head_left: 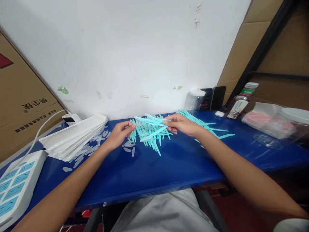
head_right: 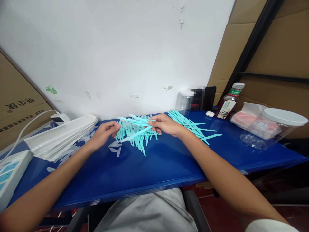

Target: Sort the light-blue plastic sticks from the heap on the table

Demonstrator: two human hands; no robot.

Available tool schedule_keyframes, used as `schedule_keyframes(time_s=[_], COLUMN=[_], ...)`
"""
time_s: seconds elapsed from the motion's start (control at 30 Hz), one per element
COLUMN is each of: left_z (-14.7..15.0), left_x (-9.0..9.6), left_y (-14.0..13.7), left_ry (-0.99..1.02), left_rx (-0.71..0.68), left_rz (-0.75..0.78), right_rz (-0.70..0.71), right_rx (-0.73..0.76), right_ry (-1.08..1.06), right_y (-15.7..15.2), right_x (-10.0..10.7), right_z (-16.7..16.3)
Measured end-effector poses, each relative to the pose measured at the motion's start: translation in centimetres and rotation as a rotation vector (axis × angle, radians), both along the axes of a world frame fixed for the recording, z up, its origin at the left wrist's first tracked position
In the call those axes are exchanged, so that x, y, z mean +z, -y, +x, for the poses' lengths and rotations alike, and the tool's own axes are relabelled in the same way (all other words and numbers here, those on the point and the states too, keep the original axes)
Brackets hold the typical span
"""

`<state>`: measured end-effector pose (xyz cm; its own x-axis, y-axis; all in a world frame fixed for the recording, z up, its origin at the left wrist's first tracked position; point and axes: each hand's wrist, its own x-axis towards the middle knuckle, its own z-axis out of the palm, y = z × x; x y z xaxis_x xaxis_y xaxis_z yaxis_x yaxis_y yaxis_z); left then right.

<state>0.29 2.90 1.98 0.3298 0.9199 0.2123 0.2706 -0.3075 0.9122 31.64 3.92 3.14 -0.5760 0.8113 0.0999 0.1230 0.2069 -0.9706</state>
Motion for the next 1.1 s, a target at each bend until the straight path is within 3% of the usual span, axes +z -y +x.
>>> schedule_keyframes(time_s=[0.07, 0.17, 0.3, 0.4, 0.6, 0.77, 0.97, 1.1], left_z=[-1.2, -2.7, -2.9, -2.4, -1.4, -0.6, 0.0, 0.1], left_x=[1.2, 2.4, 1.8, 0.7, -0.4, -0.3, 0.1, 0.0], left_y=[0.2, 0.4, 0.3, 0.1, 0.3, 0.6, 0.7, 0.6], left_ry=[-0.297, -0.581, -0.707, -0.749, -0.663, -0.566, -0.220, -0.101], left_rx=[-0.080, -0.262, -0.407, -0.441, -0.416, -0.309, -0.188, -0.140], left_rz=[0.117, 0.094, 0.084, 0.074, 0.117, 0.111, 0.021, 0.014], right_rz=[0.004, 0.011, 0.011, 0.009, 0.020, 0.029, 0.028, 0.033], right_rx=[0.001, 0.004, 0.013, 0.016, 0.023, 0.027, 0.021, 0.012], right_ry=[-0.005, -0.001, 0.009, 0.012, 0.034, 0.039, 0.012, 0.017], right_y=[0.0, -0.1, -0.2, -0.3, -0.3, -0.3, -0.4, -0.2], right_x=[0.0, -0.1, -0.3, -0.4, -0.4, -0.3, -0.4, -0.2], right_z=[0.0, 0.1, 0.2, 0.2, 0.2, 0.2, 0.3, 0.2])
